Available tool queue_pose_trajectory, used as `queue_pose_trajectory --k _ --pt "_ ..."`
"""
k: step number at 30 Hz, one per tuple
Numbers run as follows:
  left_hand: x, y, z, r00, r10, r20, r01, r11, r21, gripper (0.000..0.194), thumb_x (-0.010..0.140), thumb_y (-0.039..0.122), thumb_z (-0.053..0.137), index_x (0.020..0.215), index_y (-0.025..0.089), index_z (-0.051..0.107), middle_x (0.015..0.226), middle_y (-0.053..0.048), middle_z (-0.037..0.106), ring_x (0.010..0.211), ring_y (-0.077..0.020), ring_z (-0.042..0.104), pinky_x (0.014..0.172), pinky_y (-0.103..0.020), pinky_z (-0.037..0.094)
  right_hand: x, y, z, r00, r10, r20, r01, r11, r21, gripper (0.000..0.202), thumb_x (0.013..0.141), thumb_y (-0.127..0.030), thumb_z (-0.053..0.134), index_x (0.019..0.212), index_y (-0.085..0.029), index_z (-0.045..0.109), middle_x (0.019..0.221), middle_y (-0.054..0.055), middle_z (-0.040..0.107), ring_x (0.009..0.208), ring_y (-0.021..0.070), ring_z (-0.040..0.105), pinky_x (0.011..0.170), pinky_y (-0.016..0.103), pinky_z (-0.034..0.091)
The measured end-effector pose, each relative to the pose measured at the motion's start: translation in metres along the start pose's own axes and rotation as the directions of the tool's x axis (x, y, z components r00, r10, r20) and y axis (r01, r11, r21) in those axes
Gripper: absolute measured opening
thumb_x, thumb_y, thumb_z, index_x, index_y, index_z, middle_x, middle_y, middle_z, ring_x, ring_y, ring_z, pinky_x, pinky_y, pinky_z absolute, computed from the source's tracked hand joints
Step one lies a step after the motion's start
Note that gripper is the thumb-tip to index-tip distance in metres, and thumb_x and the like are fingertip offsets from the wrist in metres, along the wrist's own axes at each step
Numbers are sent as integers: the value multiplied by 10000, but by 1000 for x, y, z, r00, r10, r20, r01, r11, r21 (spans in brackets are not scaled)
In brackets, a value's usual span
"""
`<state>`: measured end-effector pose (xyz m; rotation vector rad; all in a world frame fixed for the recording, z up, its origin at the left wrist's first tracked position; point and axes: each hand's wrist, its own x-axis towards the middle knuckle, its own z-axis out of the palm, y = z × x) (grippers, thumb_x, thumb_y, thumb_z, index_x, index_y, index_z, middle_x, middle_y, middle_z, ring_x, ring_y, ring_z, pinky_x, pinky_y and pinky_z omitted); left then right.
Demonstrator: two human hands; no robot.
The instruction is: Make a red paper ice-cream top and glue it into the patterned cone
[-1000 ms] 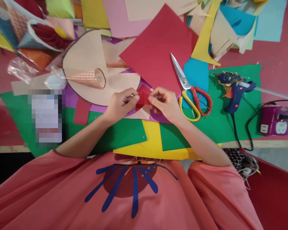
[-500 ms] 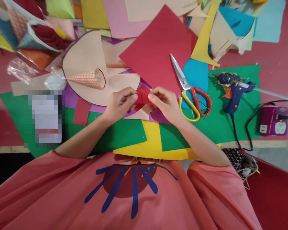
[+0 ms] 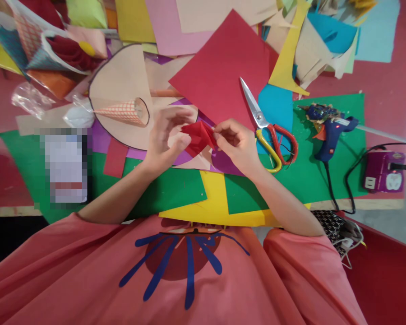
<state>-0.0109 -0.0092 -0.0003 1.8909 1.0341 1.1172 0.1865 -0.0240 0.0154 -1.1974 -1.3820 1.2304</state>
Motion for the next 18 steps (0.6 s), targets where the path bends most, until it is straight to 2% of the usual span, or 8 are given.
queue_pose_trajectory --k 2,5,10,18 --pt "1 -1 -1 991 106 -79 -107 994 -7 305 903 442 536 1170 294 527 1270 -74 540 1215 -210 550 1021 -401 492 0 1 0 997 -46 -60 42 997 -72 227 821 -457 670 796 -246 588 710 -21 632 611 110 616 583 267 540" --pt "2 0 -2 973 200 -113 -199 980 20 231 916 393 522 1123 300 562 1313 -68 507 1250 -194 511 1098 -422 446 -1 2 -1 986 -110 -128 85 979 -183 205 835 -443 651 803 -248 596 747 -4 644 660 132 632 600 288 547" --pt "2 4 -2 987 154 -50 -149 985 92 278 956 480 436 1143 298 534 1374 -54 474 1275 -196 490 1108 -444 446 -4 0 0 974 -175 -146 132 954 -268 135 862 -362 623 823 -232 627 804 4 686 730 136 668 664 285 569" --pt "3 1 -1 982 181 -57 -176 980 88 225 941 416 485 1118 300 562 1317 -66 510 1256 -192 521 1085 -412 463 -6 0 0 970 -218 -104 183 944 -274 54 866 -219 599 851 -231 650 864 4 729 786 140 704 738 290 586"
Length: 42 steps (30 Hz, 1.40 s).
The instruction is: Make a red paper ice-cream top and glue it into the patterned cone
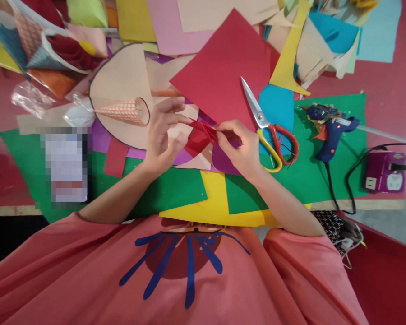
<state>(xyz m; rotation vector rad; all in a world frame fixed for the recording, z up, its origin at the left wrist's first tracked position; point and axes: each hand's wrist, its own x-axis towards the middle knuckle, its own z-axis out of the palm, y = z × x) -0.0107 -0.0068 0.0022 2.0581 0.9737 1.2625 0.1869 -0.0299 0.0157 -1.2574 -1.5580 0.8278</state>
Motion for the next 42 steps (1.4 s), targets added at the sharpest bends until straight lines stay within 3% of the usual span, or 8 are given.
queue_pose_trajectory --k 3,7,18,29,33,39,42 --pt "0 -2 0 1000 -11 2 11 1000 23 225 940 425 485 1112 297 554 1318 -64 515 1249 -193 523 1082 -408 468 0 0 0 1000 -2 -8 2 1000 -11 51 867 -236 607 852 -233 655 869 3 734 790 141 707 733 286 587" --pt "0 -3 1 998 59 -35 -59 998 -10 217 932 398 505 1107 285 569 1289 -64 531 1226 -184 539 1054 -400 494 -1 -1 0 1000 1 -14 -1 1000 -17 54 867 -257 610 847 -236 657 870 7 737 786 145 709 729 286 586" --pt "-1 1 1 996 -90 -5 90 996 -23 310 917 550 463 1046 291 574 1296 -88 556 1238 -246 552 1063 -487 467 -1 -2 0 1000 -16 3 16 996 -85 65 865 -242 595 848 -237 658 846 0 741 740 135 696 693 275 573" --pt "-3 -3 1 991 -130 26 129 991 37 372 890 609 470 956 256 570 1286 -91 566 1230 -251 551 1051 -500 469 -2 -2 -1 996 -64 58 73 983 -170 76 866 -238 583 859 -230 658 840 12 746 731 143 690 688 279 559" --pt "-2 1 0 992 -123 43 121 992 45 345 854 583 554 917 244 577 1283 -87 568 1232 -242 545 1037 -458 495 -5 1 0 983 -147 107 167 962 -215 70 861 -236 596 881 -234 664 844 20 750 742 156 698 694 288 564" --pt "-1 2 0 999 -27 33 26 1000 12 239 785 405 706 904 240 581 1273 -103 569 1192 -233 582 980 -411 528 -7 3 2 966 -218 139 243 951 -194 86 863 -197 587 890 -230 661 817 31 739 757 164 706 695 290 568" --pt "-1 2 -1 996 -75 53 71 995 63 229 798 420 677 895 241 573 1286 -94 565 1206 -227 573 1000 -417 517 -7 3 1 961 -241 135 265 941 -210 95 866 -186 582 902 -233 656 816 28 737 753 161 706 691 288 568"
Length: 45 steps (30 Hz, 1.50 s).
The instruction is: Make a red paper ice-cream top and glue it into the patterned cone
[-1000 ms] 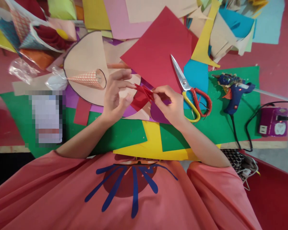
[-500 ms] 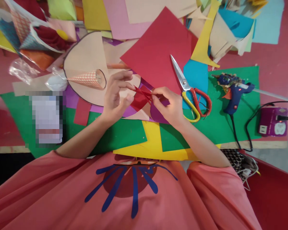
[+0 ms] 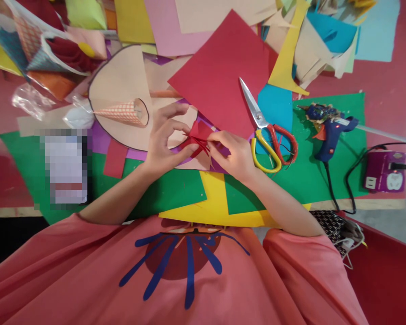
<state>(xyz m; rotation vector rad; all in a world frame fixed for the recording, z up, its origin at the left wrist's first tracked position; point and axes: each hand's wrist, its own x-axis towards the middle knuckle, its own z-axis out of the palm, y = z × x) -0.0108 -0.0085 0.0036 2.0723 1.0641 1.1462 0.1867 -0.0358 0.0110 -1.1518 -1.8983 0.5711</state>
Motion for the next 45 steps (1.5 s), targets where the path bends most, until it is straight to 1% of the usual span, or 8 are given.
queue_pose_trajectory --k 8,15,25,29,32,38,42,45 --pt "-1 -1 0 999 -29 29 29 1000 -3 252 800 451 666 910 249 562 1299 -100 570 1218 -252 560 1019 -461 499 0 2 1 998 -62 2 62 998 -16 110 861 -159 590 919 -229 652 818 22 738 766 152 711 705 265 566" --pt "-4 -10 1 999 34 34 -37 995 96 201 891 438 532 934 242 551 1260 -75 590 1225 -242 562 1033 -473 483 1 4 2 992 -126 -12 124 989 -84 73 882 -179 577 912 -215 633 794 7 736 722 137 708 649 246 566" --pt "-1 -12 1 993 118 -13 -116 985 128 129 900 369 543 862 250 575 1175 -32 614 1127 -220 613 939 -440 538 2 1 1 984 -175 19 176 983 -60 76 890 -203 573 898 -233 643 786 -5 730 704 133 701 644 260 570" --pt "0 -16 0 993 114 10 -114 987 113 192 925 403 510 862 252 610 1207 -29 606 1173 -234 593 980 -484 511 4 -1 -5 988 -151 -35 150 988 -46 83 885 -250 593 954 -249 641 945 24 727 888 185 716 771 354 606" --pt "0 -17 -1 990 135 35 -138 984 115 214 925 422 512 867 257 633 1233 -28 605 1186 -229 583 1012 -483 494 4 -1 -8 985 -167 -48 163 984 -73 231 893 -217 573 1112 -270 624 1163 63 681 1103 230 662 914 429 581" --pt "4 -12 -3 912 409 -44 -399 905 146 46 879 235 601 881 260 639 1207 -15 598 1127 -179 600 949 -402 537 4 1 -9 982 -171 76 177 980 -85 420 942 -211 465 1342 -336 493 1361 35 590 1291 254 549 1072 511 478" --pt "4 -12 -3 914 405 -36 -395 905 157 75 879 217 593 897 274 638 1212 -6 591 1131 -166 598 968 -390 527 4 1 -8 986 -141 86 147 986 -71 401 954 -250 450 1346 -320 496 1316 38 621 1244 255 578 1053 497 493" --pt "1 -16 -3 952 303 37 -305 943 132 94 901 337 559 900 290 640 1231 -5 592 1152 -199 599 1039 -473 481 5 2 -8 988 -134 81 140 987 -74 375 957 -245 445 1319 -305 522 1284 41 638 1214 244 597 1035 476 504"
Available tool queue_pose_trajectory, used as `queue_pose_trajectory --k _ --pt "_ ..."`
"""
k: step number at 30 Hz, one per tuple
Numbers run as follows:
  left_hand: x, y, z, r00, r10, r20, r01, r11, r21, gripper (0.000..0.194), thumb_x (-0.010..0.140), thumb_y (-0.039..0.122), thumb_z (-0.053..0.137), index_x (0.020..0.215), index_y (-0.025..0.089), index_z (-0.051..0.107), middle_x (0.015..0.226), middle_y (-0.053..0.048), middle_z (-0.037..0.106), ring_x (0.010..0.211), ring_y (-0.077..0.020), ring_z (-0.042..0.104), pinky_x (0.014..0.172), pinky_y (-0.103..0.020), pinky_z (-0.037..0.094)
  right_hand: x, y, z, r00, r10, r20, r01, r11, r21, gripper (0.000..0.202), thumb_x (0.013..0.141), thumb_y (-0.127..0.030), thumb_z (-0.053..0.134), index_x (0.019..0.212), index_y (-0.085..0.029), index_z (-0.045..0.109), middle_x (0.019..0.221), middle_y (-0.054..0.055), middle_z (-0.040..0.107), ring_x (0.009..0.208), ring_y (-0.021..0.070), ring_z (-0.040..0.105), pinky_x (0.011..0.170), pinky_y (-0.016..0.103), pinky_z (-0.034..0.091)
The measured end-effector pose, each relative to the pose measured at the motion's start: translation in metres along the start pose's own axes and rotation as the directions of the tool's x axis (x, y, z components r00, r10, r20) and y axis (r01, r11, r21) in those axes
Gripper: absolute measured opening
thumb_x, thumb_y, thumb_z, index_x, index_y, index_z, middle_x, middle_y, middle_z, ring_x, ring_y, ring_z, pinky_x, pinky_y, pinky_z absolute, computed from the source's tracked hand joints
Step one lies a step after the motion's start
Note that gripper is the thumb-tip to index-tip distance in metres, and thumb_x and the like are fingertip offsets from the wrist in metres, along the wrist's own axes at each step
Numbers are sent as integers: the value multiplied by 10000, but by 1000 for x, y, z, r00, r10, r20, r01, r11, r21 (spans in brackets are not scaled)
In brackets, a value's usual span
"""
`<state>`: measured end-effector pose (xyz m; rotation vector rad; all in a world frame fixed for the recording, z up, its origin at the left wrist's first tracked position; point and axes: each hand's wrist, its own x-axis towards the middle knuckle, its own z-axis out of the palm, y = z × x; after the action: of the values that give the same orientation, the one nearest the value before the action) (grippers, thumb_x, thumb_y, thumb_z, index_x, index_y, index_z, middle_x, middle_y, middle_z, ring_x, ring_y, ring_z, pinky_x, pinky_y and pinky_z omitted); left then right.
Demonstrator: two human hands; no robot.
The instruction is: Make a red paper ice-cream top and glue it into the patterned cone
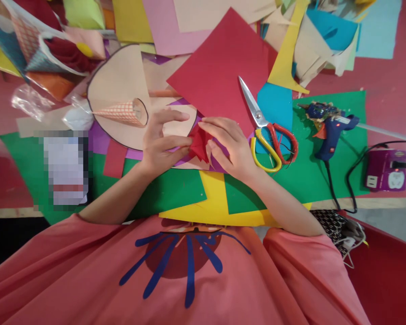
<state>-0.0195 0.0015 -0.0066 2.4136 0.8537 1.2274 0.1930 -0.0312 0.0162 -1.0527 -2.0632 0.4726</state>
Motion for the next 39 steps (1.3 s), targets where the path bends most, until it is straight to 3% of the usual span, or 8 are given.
queue_pose_trajectory --k 3,11,17,23,26,34,39 --pt "-3 -3 0 994 -77 71 79 997 -18 192 904 440 526 890 285 638 1241 -11 600 1175 -238 592 1100 -552 410 0 1 1 1000 24 10 -24 1000 -2 378 957 -240 446 1321 -310 523 1310 39 621 1231 241 590 1042 455 500" --pt "-4 -2 1 993 -108 51 110 993 -42 182 915 433 519 899 295 636 1233 -7 603 1204 -233 576 1139 -553 351 0 3 1 999 31 -28 -32 999 -24 322 954 -236 460 1261 -288 541 1253 64 644 1200 227 603 1015 465 517" --pt "-2 -2 0 985 -159 72 164 985 -59 172 899 429 542 879 306 662 1251 -18 590 1208 -260 572 1102 -554 387 2 1 0 994 35 -103 -38 999 -19 233 919 -246 530 1136 -275 608 1036 79 660 1012 204 643 884 406 564" --pt "1 2 1 979 -171 110 177 983 -45 140 890 377 552 881 292 664 1225 -21 604 1181 -250 570 1082 -539 411 3 0 0 996 93 -3 -93 990 103 125 881 -340 573 934 -234 609 934 56 662 911 213 641 820 418 554" --pt "0 4 2 972 -199 121 209 975 -71 103 870 365 578 881 286 643 1210 -17 609 1167 -240 569 1085 -516 421 3 1 3 997 57 57 -65 986 155 140 870 -349 600 939 -227 593 906 43 688 875 199 649 802 390 546" --pt "0 7 3 975 -173 141 173 985 13 88 856 300 541 857 252 616 1218 -31 623 1123 -226 591 1056 -515 446 1 1 8 994 62 87 -74 986 147 159 877 -353 607 953 -214 600 937 55 707 888 196 663 806 377 546" --pt "0 9 2 982 -133 133 135 991 -3 70 840 245 543 859 246 610 1227 -29 626 1111 -216 600 1041 -484 463 2 0 7 996 57 69 -67 986 153 78 873 -269 579 913 -208 607 885 43 715 830 181 664 771 345 542"
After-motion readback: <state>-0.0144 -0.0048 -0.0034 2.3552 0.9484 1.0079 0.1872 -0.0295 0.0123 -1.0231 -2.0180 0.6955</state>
